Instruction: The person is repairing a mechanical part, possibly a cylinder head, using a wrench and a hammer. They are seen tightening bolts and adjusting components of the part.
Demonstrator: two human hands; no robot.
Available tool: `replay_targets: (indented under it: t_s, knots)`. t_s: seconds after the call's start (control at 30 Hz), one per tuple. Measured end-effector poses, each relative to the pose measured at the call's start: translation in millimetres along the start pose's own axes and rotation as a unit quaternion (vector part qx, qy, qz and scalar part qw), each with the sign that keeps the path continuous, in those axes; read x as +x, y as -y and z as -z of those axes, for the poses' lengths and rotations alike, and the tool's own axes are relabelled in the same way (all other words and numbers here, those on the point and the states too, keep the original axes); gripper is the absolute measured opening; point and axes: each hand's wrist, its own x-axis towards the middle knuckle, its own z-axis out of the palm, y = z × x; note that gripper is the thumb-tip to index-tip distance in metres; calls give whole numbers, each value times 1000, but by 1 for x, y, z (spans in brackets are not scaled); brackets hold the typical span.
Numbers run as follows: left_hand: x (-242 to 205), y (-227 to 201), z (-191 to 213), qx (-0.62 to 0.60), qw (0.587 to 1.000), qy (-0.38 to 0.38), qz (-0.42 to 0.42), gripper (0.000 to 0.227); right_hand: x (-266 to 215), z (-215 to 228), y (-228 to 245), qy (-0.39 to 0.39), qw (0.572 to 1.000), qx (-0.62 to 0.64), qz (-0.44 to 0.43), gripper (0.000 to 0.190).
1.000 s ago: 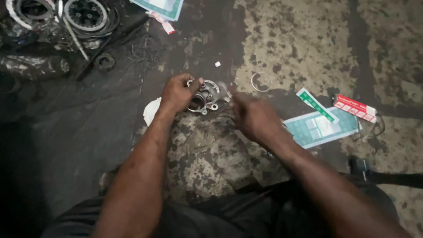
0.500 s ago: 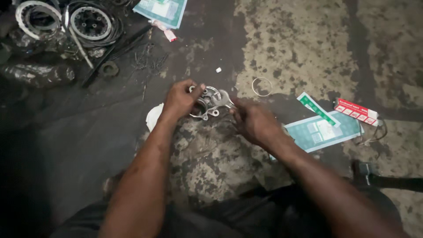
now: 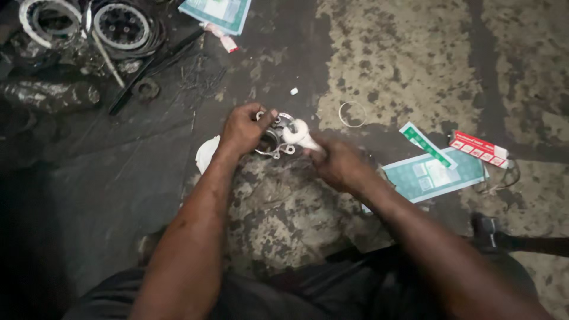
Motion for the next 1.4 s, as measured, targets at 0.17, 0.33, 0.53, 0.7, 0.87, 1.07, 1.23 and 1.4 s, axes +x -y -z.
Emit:
replay_targets:
  t_s: [0.17, 0.33, 0.53, 0.7, 0.87, 1.07, 1.23, 1.4]
  knots:
    - [1, 8, 2, -17, 1000, -1, -17, 39, 11, 0, -10, -128, 961, 232, 75, 42]
    - [5, 7, 1, 18, 999, 7, -26, 36, 8, 7, -2, 72, 996, 33, -49, 47]
    - [4, 9, 0, -9, 1000, 7, -5, 35, 4, 9, -1, 101, 990, 79, -51, 52]
    - [2, 12, -2, -57, 998, 15, 5, 38, 7, 14, 5, 95, 986, 73, -118, 54]
    - [11, 22, -4, -146, 986, 33, 71, 37, 15, 32, -27, -68, 991, 97, -62, 55]
    - [31, 43, -20, -218, 970, 64, -85, 55, 19, 11, -21, 6, 910, 394, -128, 42]
    - [26, -2, -30, -277, 952, 105, 78, 49, 13, 17, -12, 79, 908, 406, -70, 30]
    - [33, -11, -32, -217, 976, 27, -20, 66, 15, 25, -19, 65, 851, 520, -27, 22]
